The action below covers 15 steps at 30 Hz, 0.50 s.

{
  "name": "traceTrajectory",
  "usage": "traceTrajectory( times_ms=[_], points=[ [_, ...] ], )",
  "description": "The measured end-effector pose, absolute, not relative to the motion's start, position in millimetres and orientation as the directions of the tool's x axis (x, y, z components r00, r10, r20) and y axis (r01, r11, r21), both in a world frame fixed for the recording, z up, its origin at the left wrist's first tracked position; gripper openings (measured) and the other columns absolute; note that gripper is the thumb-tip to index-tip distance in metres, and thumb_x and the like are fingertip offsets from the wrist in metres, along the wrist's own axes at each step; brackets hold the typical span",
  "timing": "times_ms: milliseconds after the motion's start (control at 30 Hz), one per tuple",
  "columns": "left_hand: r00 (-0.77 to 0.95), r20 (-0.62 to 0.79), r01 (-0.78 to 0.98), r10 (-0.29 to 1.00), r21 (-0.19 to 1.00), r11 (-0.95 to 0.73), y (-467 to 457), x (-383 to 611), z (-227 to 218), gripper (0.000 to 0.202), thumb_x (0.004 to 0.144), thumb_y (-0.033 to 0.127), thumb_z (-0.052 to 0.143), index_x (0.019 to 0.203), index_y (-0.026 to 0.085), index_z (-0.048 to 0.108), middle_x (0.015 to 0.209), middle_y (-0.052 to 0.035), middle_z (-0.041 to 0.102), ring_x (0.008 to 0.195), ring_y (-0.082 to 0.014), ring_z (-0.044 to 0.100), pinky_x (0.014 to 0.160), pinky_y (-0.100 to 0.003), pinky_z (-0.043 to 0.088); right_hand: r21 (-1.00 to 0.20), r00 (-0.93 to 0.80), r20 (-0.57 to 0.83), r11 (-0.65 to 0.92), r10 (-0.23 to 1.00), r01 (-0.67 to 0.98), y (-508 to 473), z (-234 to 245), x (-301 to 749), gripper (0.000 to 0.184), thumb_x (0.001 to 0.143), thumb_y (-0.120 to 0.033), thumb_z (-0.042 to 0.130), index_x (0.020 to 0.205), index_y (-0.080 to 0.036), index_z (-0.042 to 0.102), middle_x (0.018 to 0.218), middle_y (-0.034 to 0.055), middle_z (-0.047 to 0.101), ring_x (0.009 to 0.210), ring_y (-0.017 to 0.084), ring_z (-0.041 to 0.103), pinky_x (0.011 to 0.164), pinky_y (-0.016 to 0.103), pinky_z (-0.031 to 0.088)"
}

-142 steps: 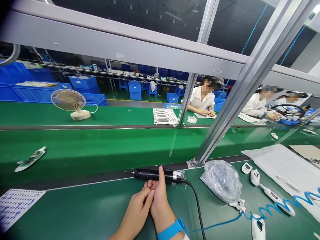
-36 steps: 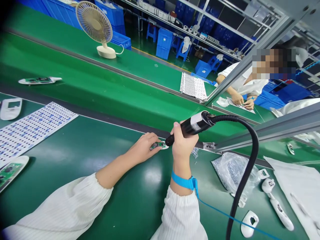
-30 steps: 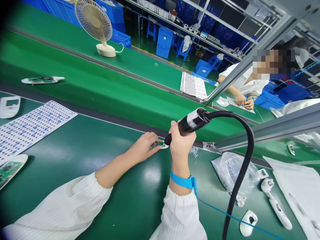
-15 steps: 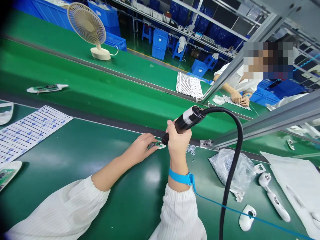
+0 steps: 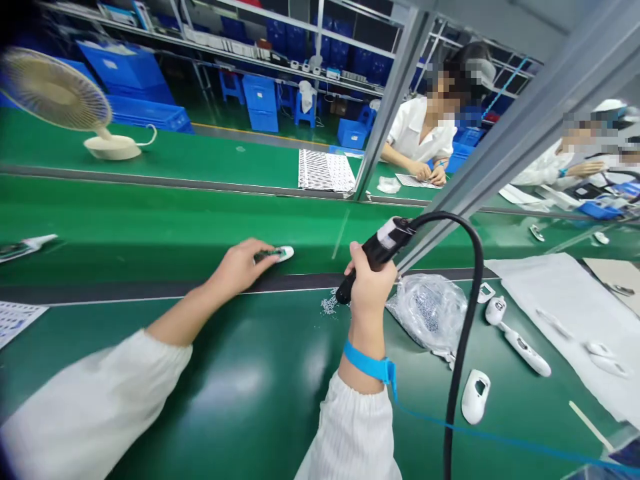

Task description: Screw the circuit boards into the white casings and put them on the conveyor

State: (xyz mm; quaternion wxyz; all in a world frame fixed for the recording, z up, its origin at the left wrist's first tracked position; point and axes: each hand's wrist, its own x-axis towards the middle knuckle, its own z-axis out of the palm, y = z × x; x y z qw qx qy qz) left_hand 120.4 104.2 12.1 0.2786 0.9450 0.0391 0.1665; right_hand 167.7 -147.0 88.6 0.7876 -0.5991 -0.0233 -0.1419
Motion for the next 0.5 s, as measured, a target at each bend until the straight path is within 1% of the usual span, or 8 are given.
traceTrajectory(
  times_ms=[100, 167, 300, 367, 433, 500],
  points=[
    [0.937, 0.235, 0.118, 0.26, 0.488, -0.865, 133, 187, 18, 0.033, 0.089, 0.048, 0.063, 0.101, 0.019, 0.073, 0.1, -0.0089, 0.07, 0.092, -0.0247, 0.063, 0.085, -0.036, 0.048, -0.965, 0.976, 0.161, 0.185, -0.146, 0.187, -148, 84, 169, 0.028, 0.071, -0.035, 0.083, 0.072, -0.016, 0.062, 0.049, -0.0031, 0.055, 0.042, 0.015, 0.05, 0.045, 0.029, 0.041],
    [0.924, 0.211, 0.19, 0.319, 0.47, -0.862, 147, 219, 15, 0.035, 0.089, 0.048, 0.062, 0.1, 0.017, 0.073, 0.101, -0.0107, 0.07, 0.093, -0.0259, 0.062, 0.086, -0.037, 0.047, -0.974, 0.976, 0.161, 0.135, -0.147, 0.181, -148, 81, 169, 0.03, 0.072, -0.038, 0.083, 0.072, -0.016, 0.062, 0.051, -0.0027, 0.056, 0.044, 0.015, 0.052, 0.046, 0.029, 0.041],
    [0.907, 0.202, 0.244, 0.37, 0.465, -0.851, 160, 245, -1, 0.04, 0.091, 0.05, 0.056, 0.101, 0.015, 0.071, 0.104, -0.0137, 0.069, 0.096, -0.0281, 0.06, 0.087, -0.04, 0.046, -0.979, 0.972, 0.171, 0.083, -0.163, 0.187, -150, 76, 171, 0.033, 0.074, -0.043, 0.082, 0.074, -0.017, 0.061, 0.051, -0.0025, 0.057, 0.046, 0.015, 0.052, 0.048, 0.029, 0.042],
    [0.9, 0.212, 0.25, 0.381, 0.464, -0.85, 159, 246, -4, 0.043, 0.091, 0.051, 0.055, 0.111, 0.014, 0.068, 0.111, -0.0146, 0.067, 0.104, -0.0293, 0.058, 0.092, -0.041, 0.044, -0.978, 0.971, 0.171, 0.09, -0.166, 0.188, -150, 74, 173, 0.033, 0.074, -0.044, 0.081, 0.074, -0.017, 0.061, 0.051, -0.0028, 0.056, 0.046, 0.015, 0.052, 0.049, 0.029, 0.042],
    [0.88, 0.245, 0.261, 0.406, 0.465, -0.846, 151, 238, -1, 0.048, 0.092, 0.05, 0.053, 0.123, 0.014, 0.062, 0.123, -0.0166, 0.063, 0.115, -0.0323, 0.053, 0.099, -0.044, 0.041, -0.973, 0.968, 0.178, 0.116, -0.18, 0.2, -151, 75, 173, 0.033, 0.074, -0.043, 0.081, 0.075, -0.017, 0.061, 0.052, -0.0029, 0.056, 0.046, 0.015, 0.052, 0.049, 0.029, 0.042],
    [0.853, 0.311, 0.238, 0.419, 0.482, -0.843, 133, 217, 6, 0.047, 0.094, 0.048, 0.051, 0.127, 0.015, 0.059, 0.128, -0.0166, 0.06, 0.121, -0.0341, 0.05, 0.102, -0.048, 0.039, -0.964, 0.962, 0.182, 0.158, -0.202, 0.216, -151, 78, 173, 0.031, 0.073, -0.041, 0.082, 0.076, -0.016, 0.062, 0.052, -0.0031, 0.056, 0.045, 0.015, 0.051, 0.048, 0.029, 0.041]
  ],
)
